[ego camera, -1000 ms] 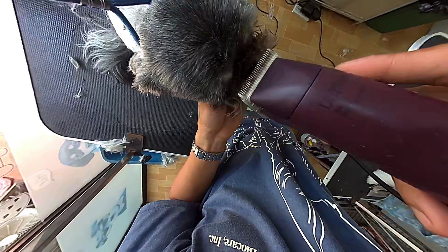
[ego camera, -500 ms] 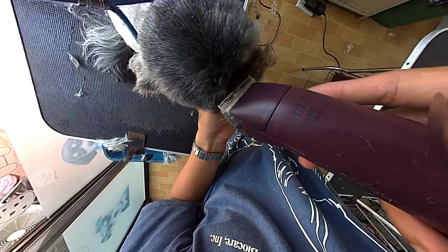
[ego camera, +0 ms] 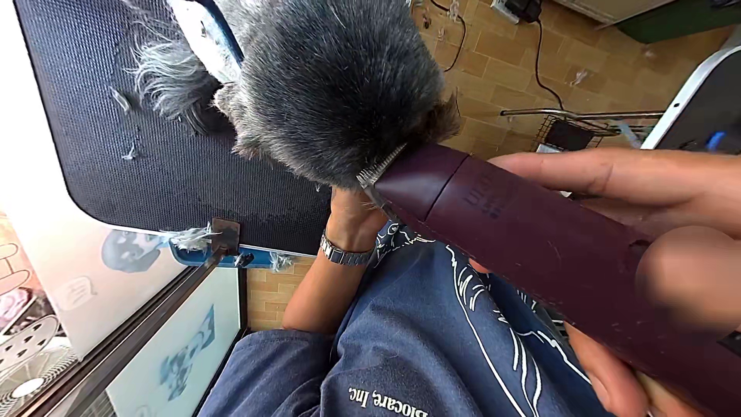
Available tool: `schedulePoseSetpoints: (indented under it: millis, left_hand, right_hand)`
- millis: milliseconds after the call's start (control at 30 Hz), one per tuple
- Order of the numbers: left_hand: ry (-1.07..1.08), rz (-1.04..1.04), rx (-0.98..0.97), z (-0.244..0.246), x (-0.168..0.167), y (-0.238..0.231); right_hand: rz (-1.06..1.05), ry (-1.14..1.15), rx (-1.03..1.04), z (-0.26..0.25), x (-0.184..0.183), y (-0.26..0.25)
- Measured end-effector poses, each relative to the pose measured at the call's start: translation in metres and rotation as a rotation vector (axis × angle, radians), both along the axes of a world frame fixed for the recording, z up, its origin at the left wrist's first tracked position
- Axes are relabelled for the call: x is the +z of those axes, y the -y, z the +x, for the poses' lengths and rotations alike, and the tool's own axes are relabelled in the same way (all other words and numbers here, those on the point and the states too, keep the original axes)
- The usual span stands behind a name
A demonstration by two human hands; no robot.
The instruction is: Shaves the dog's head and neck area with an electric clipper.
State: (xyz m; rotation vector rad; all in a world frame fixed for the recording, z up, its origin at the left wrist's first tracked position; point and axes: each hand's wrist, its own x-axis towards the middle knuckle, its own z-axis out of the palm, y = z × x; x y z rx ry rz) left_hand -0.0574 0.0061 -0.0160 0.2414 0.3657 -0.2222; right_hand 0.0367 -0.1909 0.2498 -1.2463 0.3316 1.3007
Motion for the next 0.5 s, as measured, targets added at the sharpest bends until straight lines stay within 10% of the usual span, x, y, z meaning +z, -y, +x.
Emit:
schedulePoseSetpoints:
  millis: [133,233,367,500]
  left_hand:
    - [0.156,-0.159,0.07,-0.002,-0.021,0.009]
    - [-0.124,0.137,0.001,0.03,0.088,-0.001]
    - [0.016,0.191,0.058,0.036,0.081,0.004]
    - [-0.293,-0.068,0.037,0.049,0.073,0.008]
  right_hand:
    - [0.064,0.03,-0.03,-0.011,-0.007,0.007]
    - [0.109,0.032,-0.029,-0.017,-0.014,0.013]
    - [0.129,0.08,-0.052,-0.021,-0.021,0.014]
    - [0.126,0.104,-0.051,-0.027,-0.021,0.016]
